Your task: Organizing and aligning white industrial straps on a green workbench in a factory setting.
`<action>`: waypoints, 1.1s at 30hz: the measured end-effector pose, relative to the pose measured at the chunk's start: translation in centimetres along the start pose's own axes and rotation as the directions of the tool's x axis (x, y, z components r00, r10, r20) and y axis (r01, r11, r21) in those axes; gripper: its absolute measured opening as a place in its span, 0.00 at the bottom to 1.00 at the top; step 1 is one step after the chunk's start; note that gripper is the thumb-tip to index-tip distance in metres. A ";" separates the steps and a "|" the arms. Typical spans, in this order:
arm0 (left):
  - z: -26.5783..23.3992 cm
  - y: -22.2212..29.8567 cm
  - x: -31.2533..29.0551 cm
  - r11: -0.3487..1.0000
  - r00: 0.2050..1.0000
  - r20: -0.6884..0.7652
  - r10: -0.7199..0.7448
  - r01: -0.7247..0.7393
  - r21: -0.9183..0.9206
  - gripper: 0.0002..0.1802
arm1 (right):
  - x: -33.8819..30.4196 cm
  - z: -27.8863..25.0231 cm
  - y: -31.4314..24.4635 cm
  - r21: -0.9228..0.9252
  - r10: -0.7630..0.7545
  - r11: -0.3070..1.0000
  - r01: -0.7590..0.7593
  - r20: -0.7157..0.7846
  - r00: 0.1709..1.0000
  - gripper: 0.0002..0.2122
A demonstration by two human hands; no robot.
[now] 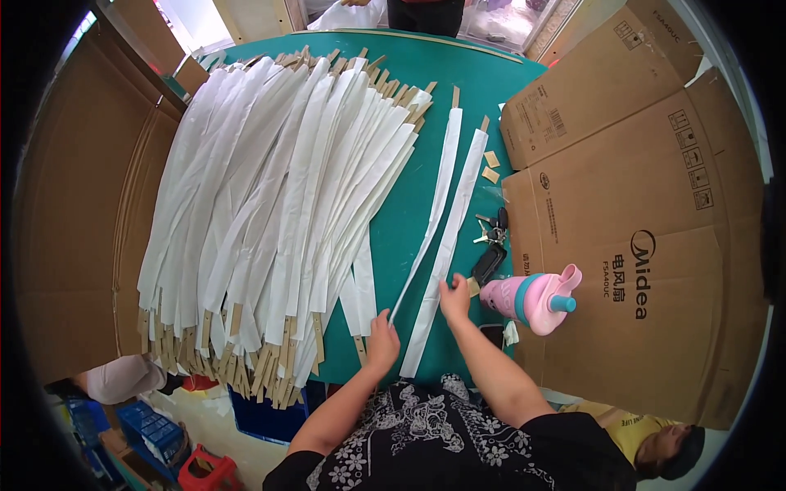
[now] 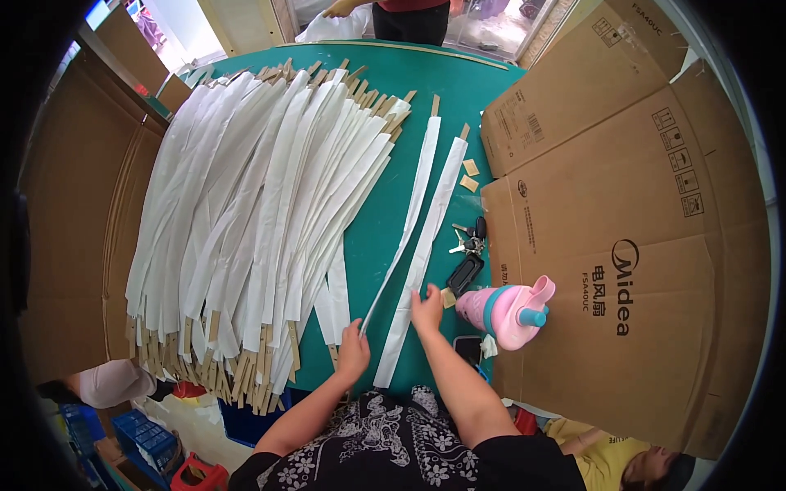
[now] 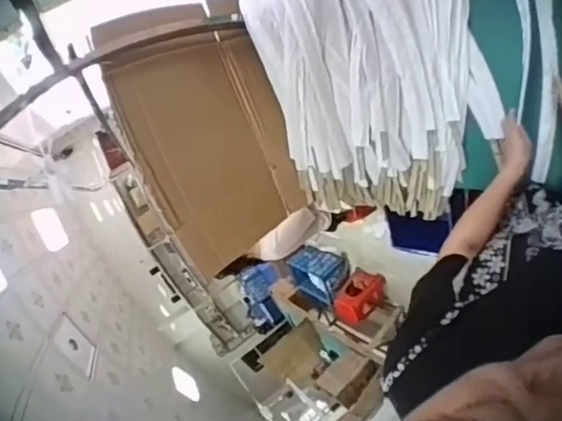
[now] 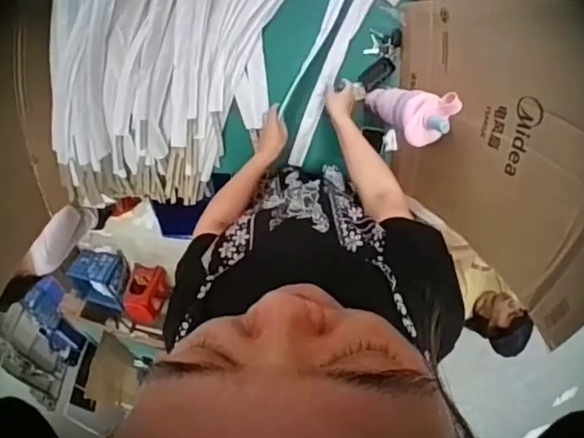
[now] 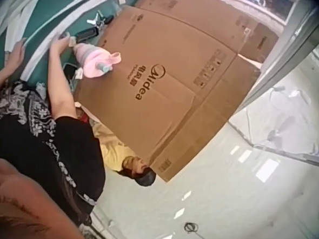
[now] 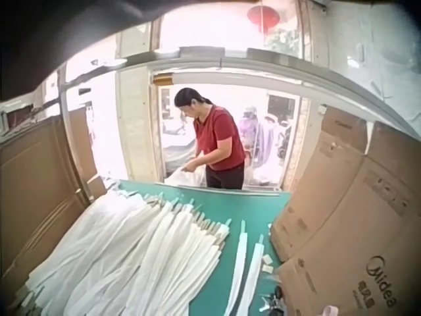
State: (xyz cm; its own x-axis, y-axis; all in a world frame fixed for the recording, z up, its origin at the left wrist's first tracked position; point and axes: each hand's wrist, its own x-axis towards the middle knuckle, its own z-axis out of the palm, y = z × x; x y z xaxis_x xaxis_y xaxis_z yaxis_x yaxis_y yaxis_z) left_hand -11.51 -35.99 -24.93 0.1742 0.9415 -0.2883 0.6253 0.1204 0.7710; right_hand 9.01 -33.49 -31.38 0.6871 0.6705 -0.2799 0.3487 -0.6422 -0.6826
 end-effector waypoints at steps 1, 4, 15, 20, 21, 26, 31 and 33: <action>0.0 -0.4 -0.3 1.000 1.000 -0.025 -0.009 0.009 -0.001 0.20 | -1.4 -0.4 -1.0 0.002 0.000 1.000 0.000 0.014 1.000 0.27; 2.5 -1.6 -0.4 0.982 0.972 0.168 0.167 -0.179 0.061 0.22 | -4.7 -2.7 -4.1 0.042 0.048 0.998 -0.053 0.113 0.992 0.32; -4.1 -3.7 1.4 0.889 0.984 -0.160 0.073 0.009 0.459 0.40 | -3.4 -3.6 -3.5 -0.227 -0.279 0.915 0.335 0.246 0.928 0.33; -5.3 -5.2 2.2 0.934 0.974 -0.220 -0.050 0.124 0.337 0.19 | -4.3 -3.8 -5.9 -0.297 -0.529 0.781 0.549 0.151 0.835 0.27; -5.3 -4.9 1.9 0.934 0.973 -0.223 -0.057 0.130 0.333 0.19 | -4.3 -3.5 -6.3 -0.189 -0.601 0.763 0.619 0.145 0.786 0.23; -0.7 -1.5 0.4 0.978 0.985 -0.079 0.155 -0.141 0.155 0.15 | -3.8 2.5 -7.5 0.084 -0.271 0.962 0.261 0.430 0.861 0.23; -0.7 2.7 -0.8 0.975 0.979 0.007 0.202 -0.202 0.093 0.23 | 0.4 2.8 -7.6 0.117 0.090 0.976 -0.184 0.551 0.830 0.09; -2.7 -0.9 -0.4 0.966 0.951 -0.295 0.096 -0.017 0.259 0.31 | 1.1 1.0 -7.4 0.166 0.148 0.949 -0.269 0.517 0.843 0.10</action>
State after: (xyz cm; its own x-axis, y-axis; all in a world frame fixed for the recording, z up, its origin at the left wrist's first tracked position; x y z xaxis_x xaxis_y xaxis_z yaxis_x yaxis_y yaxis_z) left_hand -14.13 -35.61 -23.98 0.0015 0.9995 -0.0331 0.7981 0.0188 0.6022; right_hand 6.58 -27.64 -27.31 0.3012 0.6623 -0.6861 0.0402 -0.7277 -0.6848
